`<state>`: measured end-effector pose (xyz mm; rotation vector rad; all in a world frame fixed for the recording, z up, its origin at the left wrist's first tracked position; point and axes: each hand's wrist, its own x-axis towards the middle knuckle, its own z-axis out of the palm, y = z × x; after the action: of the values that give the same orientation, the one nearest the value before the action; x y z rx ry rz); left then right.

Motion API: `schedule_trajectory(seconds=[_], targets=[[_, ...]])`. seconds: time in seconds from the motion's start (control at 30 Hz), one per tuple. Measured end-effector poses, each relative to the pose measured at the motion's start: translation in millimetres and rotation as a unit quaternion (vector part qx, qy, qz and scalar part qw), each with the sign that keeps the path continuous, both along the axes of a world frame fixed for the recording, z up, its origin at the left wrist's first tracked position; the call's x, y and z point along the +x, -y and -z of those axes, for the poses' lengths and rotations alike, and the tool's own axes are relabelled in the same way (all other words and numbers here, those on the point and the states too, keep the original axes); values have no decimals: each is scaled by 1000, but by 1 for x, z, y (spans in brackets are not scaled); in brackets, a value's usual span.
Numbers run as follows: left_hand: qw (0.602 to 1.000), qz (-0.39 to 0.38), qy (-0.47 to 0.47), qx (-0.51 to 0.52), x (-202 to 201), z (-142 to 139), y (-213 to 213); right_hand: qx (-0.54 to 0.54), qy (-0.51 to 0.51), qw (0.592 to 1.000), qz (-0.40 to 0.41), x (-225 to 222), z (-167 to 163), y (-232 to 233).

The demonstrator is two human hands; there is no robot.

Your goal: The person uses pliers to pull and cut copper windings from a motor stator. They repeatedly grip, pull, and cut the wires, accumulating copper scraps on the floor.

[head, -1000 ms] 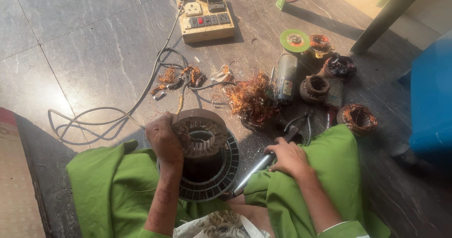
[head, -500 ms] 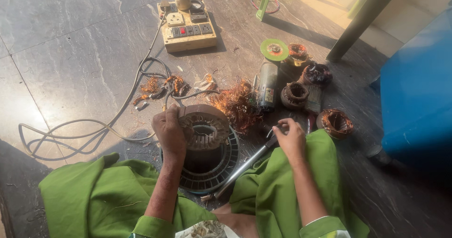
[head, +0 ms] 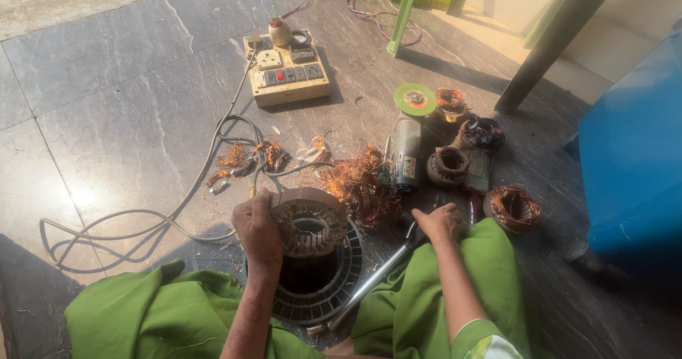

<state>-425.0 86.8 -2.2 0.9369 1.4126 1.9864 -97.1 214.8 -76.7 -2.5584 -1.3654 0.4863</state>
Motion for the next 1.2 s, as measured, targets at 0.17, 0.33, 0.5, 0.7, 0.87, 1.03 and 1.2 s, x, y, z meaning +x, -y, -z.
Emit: schedule_trajectory(seconds=[0.17,0.33,0.5,0.7,0.87,1.03,1.2], targets=[[1000,-5,0,13,-1,9,-3,-9,-24,1000,0,-4,-11,10],[1000,-14,-17,10,-1,13,-3,53,-119,991,22,0,-19,19],[1000,-9,-3,9,-2,10,-3,321,-454,829,56,6,-20,17],[1000,0,-10,20,-1,6,-2,420,-753,494,107,34,-20,21],[1000,4,-6,22,0,4,-2,288,-856,429,22,34,-40,83],[1000,16,14,3,3,-3,5,101,-851,514,-34,-18,-77,191],[999,23,25,30,3,-6,5,-117,-894,395,-178,-68,-110,231]])
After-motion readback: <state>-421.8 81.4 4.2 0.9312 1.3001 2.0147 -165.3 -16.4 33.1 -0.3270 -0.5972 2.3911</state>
